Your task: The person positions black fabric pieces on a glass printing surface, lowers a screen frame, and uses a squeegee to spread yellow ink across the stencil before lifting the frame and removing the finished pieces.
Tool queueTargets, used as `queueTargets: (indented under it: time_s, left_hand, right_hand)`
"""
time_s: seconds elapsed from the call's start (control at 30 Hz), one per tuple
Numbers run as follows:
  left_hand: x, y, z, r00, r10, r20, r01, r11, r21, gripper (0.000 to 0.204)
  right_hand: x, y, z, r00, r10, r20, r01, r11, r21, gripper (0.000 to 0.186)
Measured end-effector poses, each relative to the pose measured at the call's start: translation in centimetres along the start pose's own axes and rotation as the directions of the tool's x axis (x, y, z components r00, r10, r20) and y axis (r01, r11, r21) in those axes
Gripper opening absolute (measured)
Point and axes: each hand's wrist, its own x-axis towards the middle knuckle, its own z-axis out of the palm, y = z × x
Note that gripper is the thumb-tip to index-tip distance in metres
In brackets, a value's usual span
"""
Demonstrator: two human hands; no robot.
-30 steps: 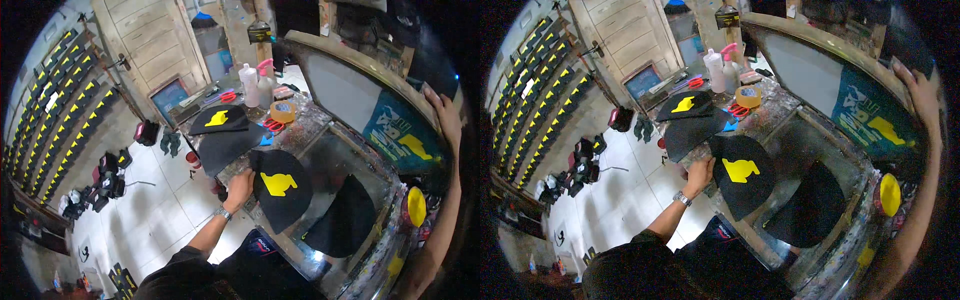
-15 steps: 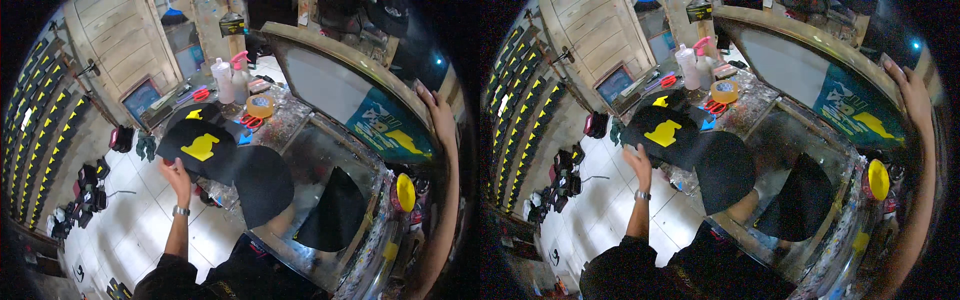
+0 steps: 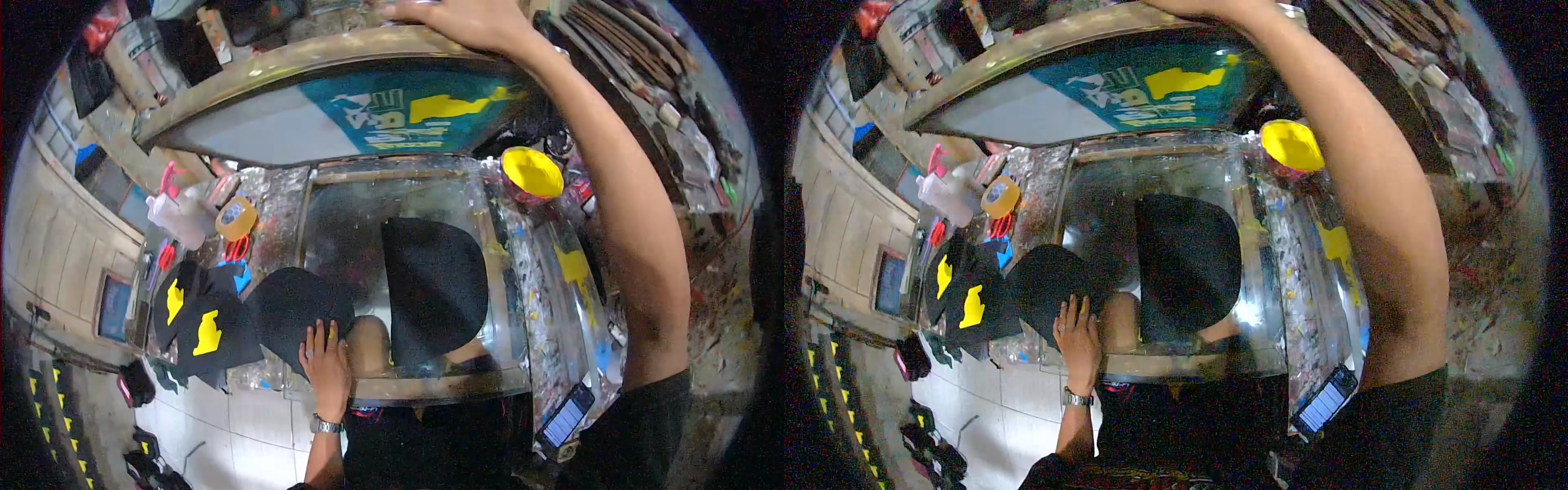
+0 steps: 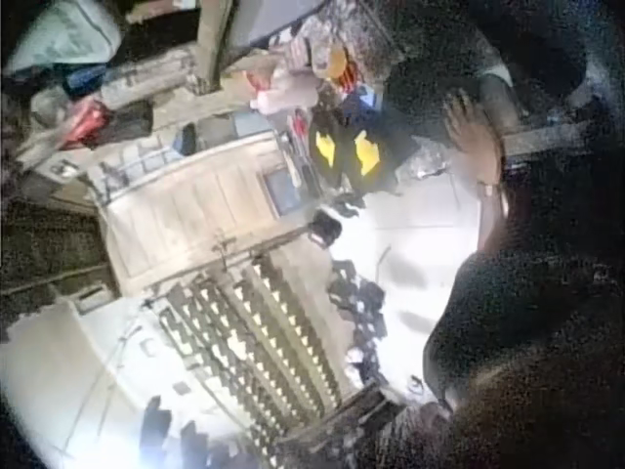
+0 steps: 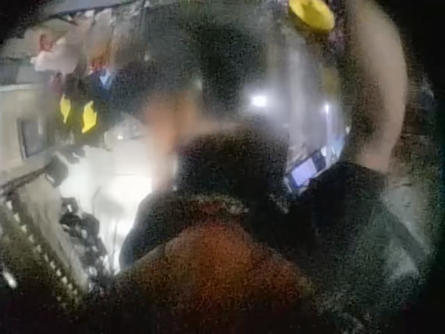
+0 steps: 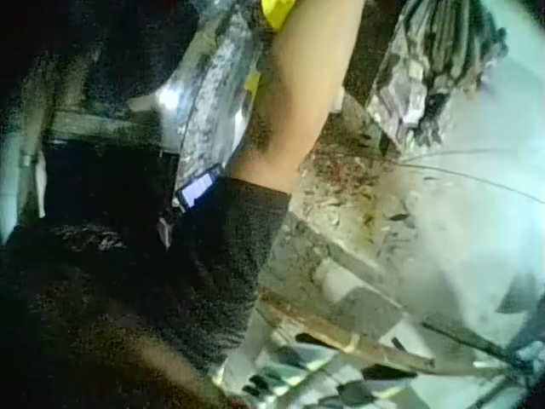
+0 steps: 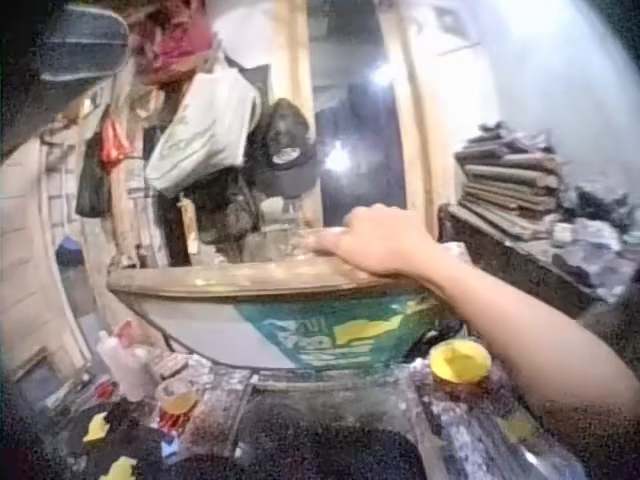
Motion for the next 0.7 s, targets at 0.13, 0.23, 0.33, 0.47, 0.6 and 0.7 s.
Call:
queueTargets:
  time_s: [0.13,0.23,0.33,0.47,0.6,0.7]
  left_hand:
    - [2.9,3.8,-2.4,0.966,0.197,-0.166,-0.228,0.954,-0.194,0.037]
    - [4.0,9.3,-1.1,0.818,0.575,0.029,-0.548,0.792,-0.269,0.035]
    - [2.7,11.1,3.0,0.736,0.638,0.227,-0.537,0.754,-0.378,0.045]
    - [4.0,9.8,5.1,0.863,0.485,0.141,-0.411,0.837,-0.360,0.068]
    - [10.4,8.5,6.7,0.982,0.129,0.136,-0.086,0.956,-0.281,0.087]
    - [11.3,9.2,7.8,0.975,0.104,0.195,-0.024,0.928,-0.371,0.094]
  right_hand:
    - [-0.7,0.1,0.2,0.998,-0.051,-0.032,0.054,0.995,0.082,0.077]
    - [-2.0,0.0,-0.5,0.996,-0.087,-0.012,0.088,0.991,0.100,0.076]
    - [-1.1,-0.3,-0.1,0.999,-0.045,-0.020,0.046,0.996,0.082,0.075]
    - [-1.4,-0.3,-0.1,0.999,-0.032,-0.033,0.034,0.997,0.066,0.075]
    - [-1.8,-0.7,-0.2,0.999,-0.022,-0.031,0.025,0.997,0.079,0.076]
    - [-1.6,-0.3,-0.5,0.999,-0.040,0.027,0.038,0.996,0.075,0.079]
